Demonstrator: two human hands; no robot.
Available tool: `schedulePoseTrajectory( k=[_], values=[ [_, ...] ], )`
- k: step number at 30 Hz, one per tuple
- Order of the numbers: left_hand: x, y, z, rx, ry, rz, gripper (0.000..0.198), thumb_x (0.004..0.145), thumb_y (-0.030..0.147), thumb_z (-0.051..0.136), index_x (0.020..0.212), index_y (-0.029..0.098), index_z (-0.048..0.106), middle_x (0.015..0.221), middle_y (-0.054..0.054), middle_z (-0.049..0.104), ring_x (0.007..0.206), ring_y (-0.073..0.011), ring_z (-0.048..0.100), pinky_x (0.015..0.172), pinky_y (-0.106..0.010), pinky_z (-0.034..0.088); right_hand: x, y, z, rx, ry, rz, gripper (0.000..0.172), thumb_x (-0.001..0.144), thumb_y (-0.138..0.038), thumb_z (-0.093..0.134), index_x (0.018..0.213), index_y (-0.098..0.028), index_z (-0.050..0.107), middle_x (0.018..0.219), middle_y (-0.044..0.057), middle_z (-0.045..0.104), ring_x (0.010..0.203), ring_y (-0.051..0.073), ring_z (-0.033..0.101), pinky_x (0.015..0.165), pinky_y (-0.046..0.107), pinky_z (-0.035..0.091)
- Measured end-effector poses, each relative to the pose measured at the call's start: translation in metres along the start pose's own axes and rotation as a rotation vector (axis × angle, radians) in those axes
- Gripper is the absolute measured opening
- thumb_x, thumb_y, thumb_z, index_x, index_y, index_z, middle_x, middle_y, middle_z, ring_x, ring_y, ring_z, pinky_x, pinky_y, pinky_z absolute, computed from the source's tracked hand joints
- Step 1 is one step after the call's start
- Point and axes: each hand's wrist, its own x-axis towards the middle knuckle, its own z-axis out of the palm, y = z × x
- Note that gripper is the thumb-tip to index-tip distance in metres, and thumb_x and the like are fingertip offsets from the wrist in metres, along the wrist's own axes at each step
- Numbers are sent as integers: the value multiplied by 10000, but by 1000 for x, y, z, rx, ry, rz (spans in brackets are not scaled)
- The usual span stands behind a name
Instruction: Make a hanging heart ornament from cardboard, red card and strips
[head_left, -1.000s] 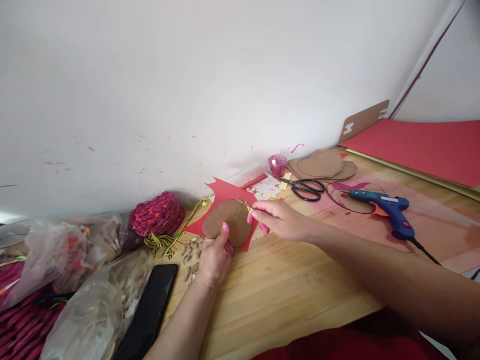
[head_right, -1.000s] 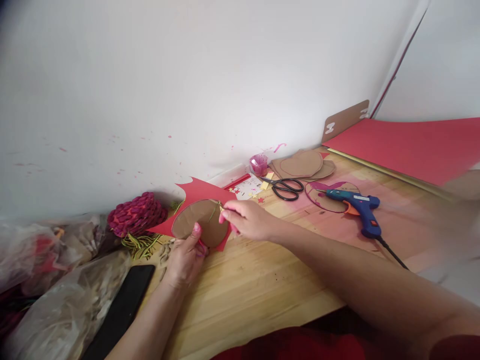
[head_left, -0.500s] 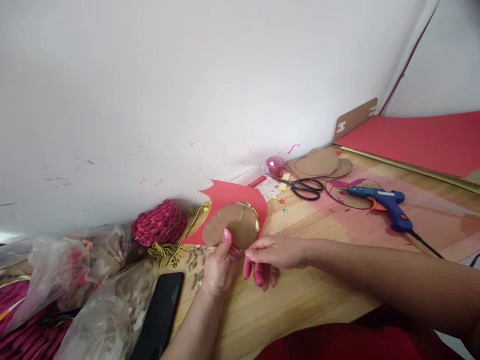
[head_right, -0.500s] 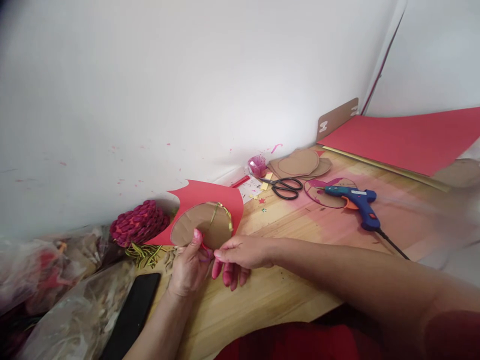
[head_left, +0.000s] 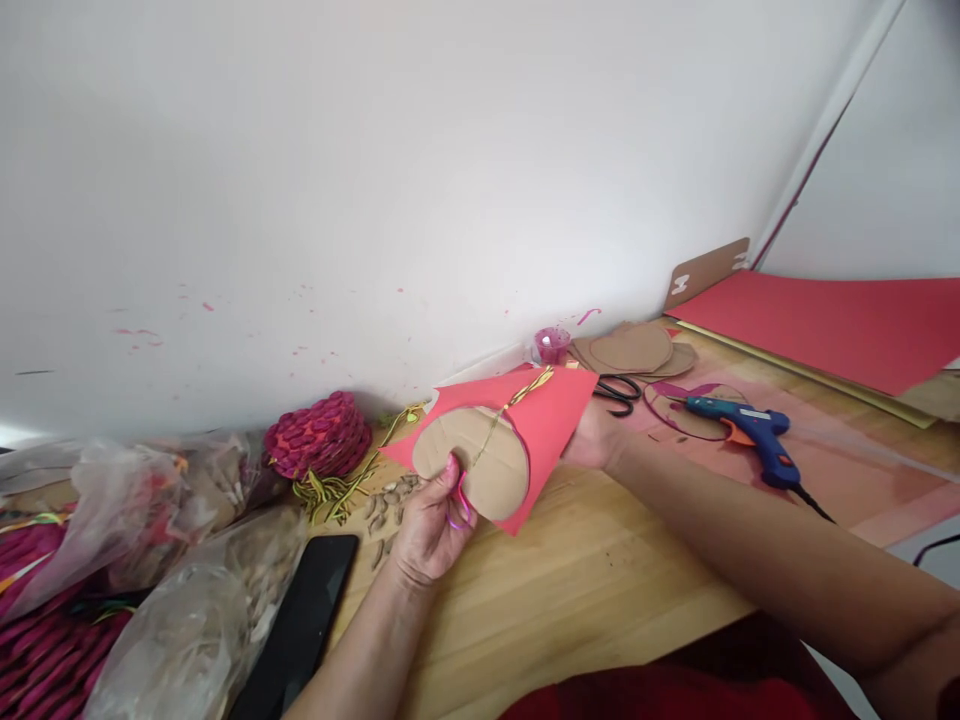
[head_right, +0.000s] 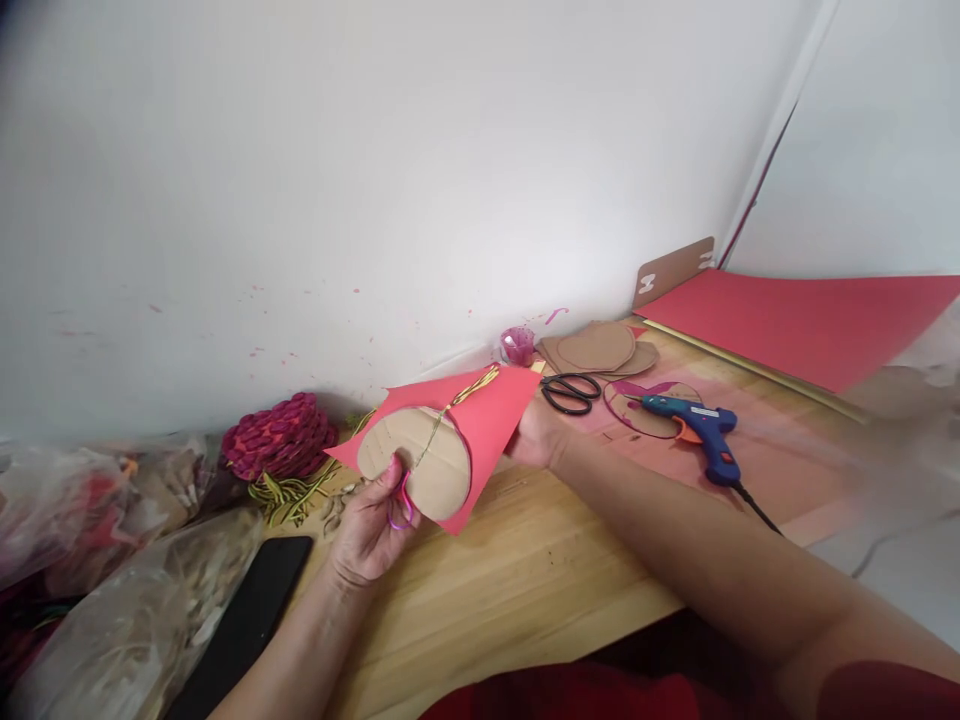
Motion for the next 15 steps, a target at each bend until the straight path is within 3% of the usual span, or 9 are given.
schedulePoseTrajectory(
  k=[3,4,6,8,12,15],
  values=[
    [3,0,4,33,66,47,142,900,118,703,1006,181,774,1007,-43,817,963,-174,773,900,-247,611,10,-24,-15,-15,210,-109,166,909,-365,617,964,-219,671,1009,65,769,934,225,707,769,332,566],
    [3,0,5,48,75,61,157,893,126,718,1028,184,772,1006,-42,816,972,-175,771,940,-262,601,12,-30,-19,-88,333,-201,177,919,-386,618,948,-218,667,987,60,762,901,214,700,747,321,560],
    [3,1,5,81,91,74,197,881,134,737,1069,185,768,996,-43,816,976,-180,769,1010,-294,574,11,-38,-24,-299,413,-397,221,929,-430,619,968,-219,675,1006,56,745,912,206,686,798,334,552],
    [3,1,5,94,113,89,243,881,125,735,1114,188,759,1006,-45,815,976,-179,768,1040,-307,557,6,-41,-22,-598,309,-572,215,917,-420,640,955,-217,701,1030,64,740,982,217,677,923,380,523],
    [3,-2,7,89,165,136,295,877,91,722,1150,199,751,1043,-51,810,978,-172,761,983,-281,577,-7,-31,-11,-1174,-53,-803,145,891,-258,651,992,-231,753,1206,93,709,1208,257,602,1102,467,409],
    [3,-4,9,122,197,154,307,847,92,754,1134,201,759,1013,-49,813,886,-162,764,810,-226,605,-7,-20,-9,-1332,-112,-832,165,878,-205,656,1017,-216,744,1223,115,699,1236,277,579,1091,489,416]
  ],
)
